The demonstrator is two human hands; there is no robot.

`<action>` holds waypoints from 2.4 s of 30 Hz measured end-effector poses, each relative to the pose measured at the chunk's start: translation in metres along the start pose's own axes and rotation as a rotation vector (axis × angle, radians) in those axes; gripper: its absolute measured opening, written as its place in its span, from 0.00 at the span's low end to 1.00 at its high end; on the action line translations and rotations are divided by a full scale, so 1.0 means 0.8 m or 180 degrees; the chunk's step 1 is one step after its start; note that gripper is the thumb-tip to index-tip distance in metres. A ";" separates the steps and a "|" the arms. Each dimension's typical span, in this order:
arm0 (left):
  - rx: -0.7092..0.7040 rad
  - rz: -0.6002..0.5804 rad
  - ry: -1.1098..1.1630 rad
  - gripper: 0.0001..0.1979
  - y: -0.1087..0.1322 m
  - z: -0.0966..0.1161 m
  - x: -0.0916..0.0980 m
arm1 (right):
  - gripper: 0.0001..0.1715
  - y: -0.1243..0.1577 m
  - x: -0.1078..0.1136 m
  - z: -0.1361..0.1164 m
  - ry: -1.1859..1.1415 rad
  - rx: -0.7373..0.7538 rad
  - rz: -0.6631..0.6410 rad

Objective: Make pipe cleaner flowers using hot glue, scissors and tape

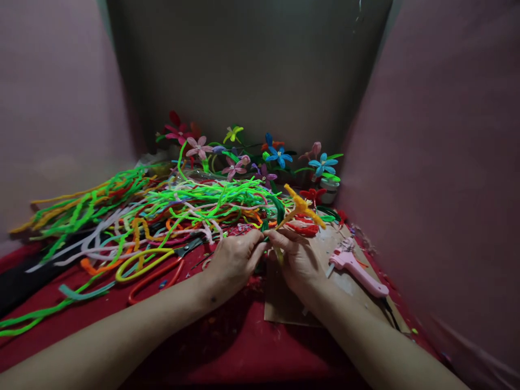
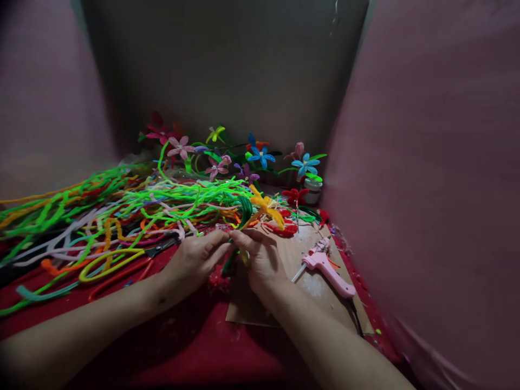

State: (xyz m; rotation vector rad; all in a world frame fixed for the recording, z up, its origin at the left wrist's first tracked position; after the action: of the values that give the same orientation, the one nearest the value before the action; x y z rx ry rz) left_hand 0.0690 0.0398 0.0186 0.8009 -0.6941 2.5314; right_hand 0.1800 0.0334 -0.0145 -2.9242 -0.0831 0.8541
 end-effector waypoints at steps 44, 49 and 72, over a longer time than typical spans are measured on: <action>0.0935 -0.1597 0.4730 0.01 0.018 -0.008 -0.054 | 0.09 0.000 -0.007 0.011 0.0404 -0.0291 -0.0535; 0.0841 -0.1567 0.3698 0.08 0.014 -0.014 -0.048 | 0.07 -0.001 -0.002 0.005 0.0462 -0.0173 -0.0273; -0.0211 0.0005 -0.0030 0.11 0.005 -0.021 -0.009 | 0.06 0.005 -0.003 -0.008 0.1405 0.0374 -0.0120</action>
State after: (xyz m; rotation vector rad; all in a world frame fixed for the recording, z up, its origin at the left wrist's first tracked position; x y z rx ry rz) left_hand 0.0657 0.0441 0.0008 0.7903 -0.7778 2.4937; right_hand 0.1813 0.0284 -0.0084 -2.9090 -0.0525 0.1868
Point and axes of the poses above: each hand's wrist, its own y-axis away from the middle knuckle, its own x-axis out of the back of the hand, z = x × y, the point moved 7 cm from there along -y, towards the middle knuckle, and after that the axes turned 7 degrees about -z, right-handed, at the moved point
